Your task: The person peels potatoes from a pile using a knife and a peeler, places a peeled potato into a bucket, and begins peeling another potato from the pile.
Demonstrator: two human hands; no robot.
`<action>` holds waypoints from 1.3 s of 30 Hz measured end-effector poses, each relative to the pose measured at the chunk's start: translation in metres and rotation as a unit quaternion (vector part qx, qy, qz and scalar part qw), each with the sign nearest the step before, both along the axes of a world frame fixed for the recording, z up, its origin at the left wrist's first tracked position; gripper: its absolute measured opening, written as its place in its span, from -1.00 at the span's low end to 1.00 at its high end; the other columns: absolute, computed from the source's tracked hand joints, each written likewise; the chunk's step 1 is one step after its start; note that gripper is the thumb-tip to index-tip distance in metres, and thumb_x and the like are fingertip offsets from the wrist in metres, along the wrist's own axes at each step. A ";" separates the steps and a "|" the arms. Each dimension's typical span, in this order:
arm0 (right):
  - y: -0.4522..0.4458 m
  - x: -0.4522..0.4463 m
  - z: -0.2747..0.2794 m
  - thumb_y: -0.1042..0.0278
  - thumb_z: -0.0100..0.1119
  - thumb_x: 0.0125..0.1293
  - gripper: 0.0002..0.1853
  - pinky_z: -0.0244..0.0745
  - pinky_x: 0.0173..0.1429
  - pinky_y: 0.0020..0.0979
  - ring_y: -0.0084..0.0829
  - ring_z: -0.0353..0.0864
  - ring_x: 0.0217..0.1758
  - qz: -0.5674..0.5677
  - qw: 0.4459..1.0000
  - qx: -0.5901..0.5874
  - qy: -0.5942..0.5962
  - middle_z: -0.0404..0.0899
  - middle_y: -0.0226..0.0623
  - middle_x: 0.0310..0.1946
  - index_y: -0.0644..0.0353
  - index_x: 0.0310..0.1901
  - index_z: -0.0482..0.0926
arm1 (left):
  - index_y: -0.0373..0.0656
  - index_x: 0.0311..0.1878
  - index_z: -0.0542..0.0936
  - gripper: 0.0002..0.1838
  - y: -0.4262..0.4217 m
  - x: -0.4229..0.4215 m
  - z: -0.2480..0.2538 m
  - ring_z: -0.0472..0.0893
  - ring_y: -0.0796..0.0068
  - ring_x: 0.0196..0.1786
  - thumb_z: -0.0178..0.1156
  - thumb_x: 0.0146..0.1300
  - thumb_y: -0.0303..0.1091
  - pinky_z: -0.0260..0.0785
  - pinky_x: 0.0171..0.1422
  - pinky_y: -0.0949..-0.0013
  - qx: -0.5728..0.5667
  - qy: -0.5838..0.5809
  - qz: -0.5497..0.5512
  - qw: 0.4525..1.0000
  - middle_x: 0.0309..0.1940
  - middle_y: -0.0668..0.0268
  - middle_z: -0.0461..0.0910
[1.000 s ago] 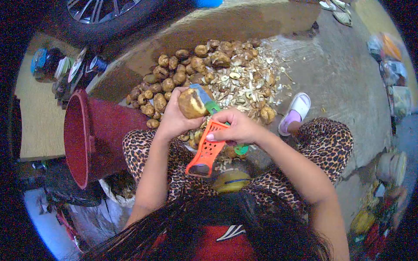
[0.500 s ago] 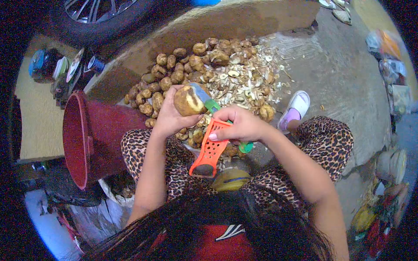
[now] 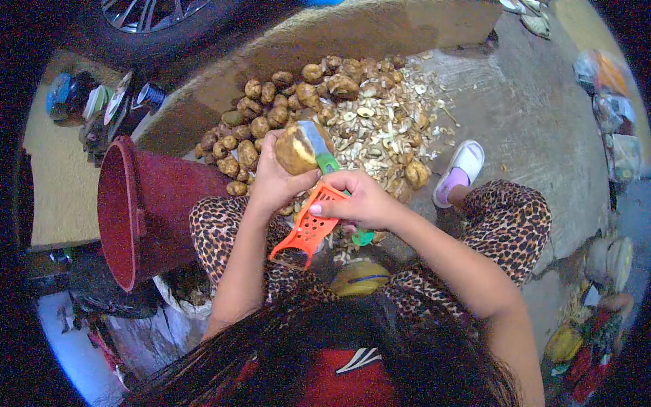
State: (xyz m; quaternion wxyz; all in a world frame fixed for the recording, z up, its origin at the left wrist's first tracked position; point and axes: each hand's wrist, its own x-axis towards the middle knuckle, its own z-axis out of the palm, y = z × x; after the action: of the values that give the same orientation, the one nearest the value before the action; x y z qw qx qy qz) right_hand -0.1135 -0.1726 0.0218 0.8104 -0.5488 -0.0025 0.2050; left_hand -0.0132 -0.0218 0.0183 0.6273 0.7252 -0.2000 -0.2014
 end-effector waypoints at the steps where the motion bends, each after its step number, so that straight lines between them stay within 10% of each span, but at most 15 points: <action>1: 0.000 0.001 0.002 0.17 0.26 0.13 -0.78 0.18 -0.68 -0.65 -0.74 0.31 -0.73 0.001 0.999 0.031 0.010 0.45 -0.55 -0.67 0.15 -0.41 0.56 | -0.25 0.05 0.18 -0.24 -0.001 -0.001 0.001 0.45 0.49 -0.05 0.40 -0.26 -0.47 0.34 0.08 0.37 -0.011 0.010 0.007 1.000 -0.14 0.23 0.41; 7: -0.014 0.005 -0.004 0.19 0.27 0.12 -0.80 0.18 -0.64 -0.64 -0.77 0.31 -0.67 0.037 0.981 -0.148 -0.121 0.45 -0.56 -0.64 0.14 -0.40 0.57 | -0.24 0.04 0.17 -0.22 0.008 0.004 0.003 0.45 0.46 -0.05 0.42 -0.26 -0.44 0.35 0.07 0.36 0.105 -0.044 -0.030 0.993 -0.13 0.22 0.41; 24: -0.005 0.001 -0.004 0.20 0.24 0.15 -0.80 0.19 -0.69 -0.65 -0.72 0.32 -0.74 0.040 0.999 0.019 0.001 0.47 -0.53 -0.65 0.16 -0.34 0.56 | -0.25 0.02 0.18 -0.26 0.002 0.000 -0.002 0.45 0.49 -0.06 0.38 -0.25 -0.49 0.35 0.06 0.38 0.057 -0.023 -0.020 0.998 -0.13 0.24 0.41; 32: -0.023 0.008 0.008 0.24 0.24 0.09 -0.79 0.32 -0.44 -0.43 -0.52 0.47 -0.52 -0.041 0.956 -0.265 -0.121 0.44 -0.44 -0.66 0.18 -0.52 0.52 | -0.26 0.13 0.15 -0.19 -0.001 0.008 -0.004 0.45 0.44 0.00 0.35 -0.25 -0.50 0.31 0.14 0.37 -0.012 -0.048 0.017 0.999 -0.08 0.18 0.42; 35: -0.024 0.004 0.008 0.23 0.21 0.06 -0.79 0.36 -0.43 -0.32 -0.27 0.50 -0.48 -0.058 0.822 -0.470 -0.315 0.42 -0.25 -0.64 0.17 -0.53 0.49 | -0.26 0.16 0.14 -0.16 -0.001 0.010 -0.009 0.45 0.42 0.01 0.37 -0.24 -0.47 0.30 0.16 0.36 -0.025 -0.028 0.025 0.999 -0.06 0.18 0.41; 39: -0.004 -0.003 0.005 0.29 0.12 0.03 -0.86 0.45 -0.33 -0.15 -0.11 0.52 -0.40 -0.043 0.766 -0.569 -0.295 0.42 -0.10 -0.47 0.18 -0.48 0.49 | -0.27 0.17 0.12 -0.12 -0.002 0.005 -0.008 0.44 0.41 0.02 0.40 -0.24 -0.45 0.29 0.16 0.36 0.013 -0.041 0.030 0.999 -0.05 0.17 0.40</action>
State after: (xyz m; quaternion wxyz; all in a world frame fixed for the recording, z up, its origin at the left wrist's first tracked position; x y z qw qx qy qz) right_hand -0.1168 -0.1763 0.0265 0.3169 -0.9423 -0.1012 -0.0384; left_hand -0.0085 -0.0242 0.0099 0.6147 0.7467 -0.2011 -0.1553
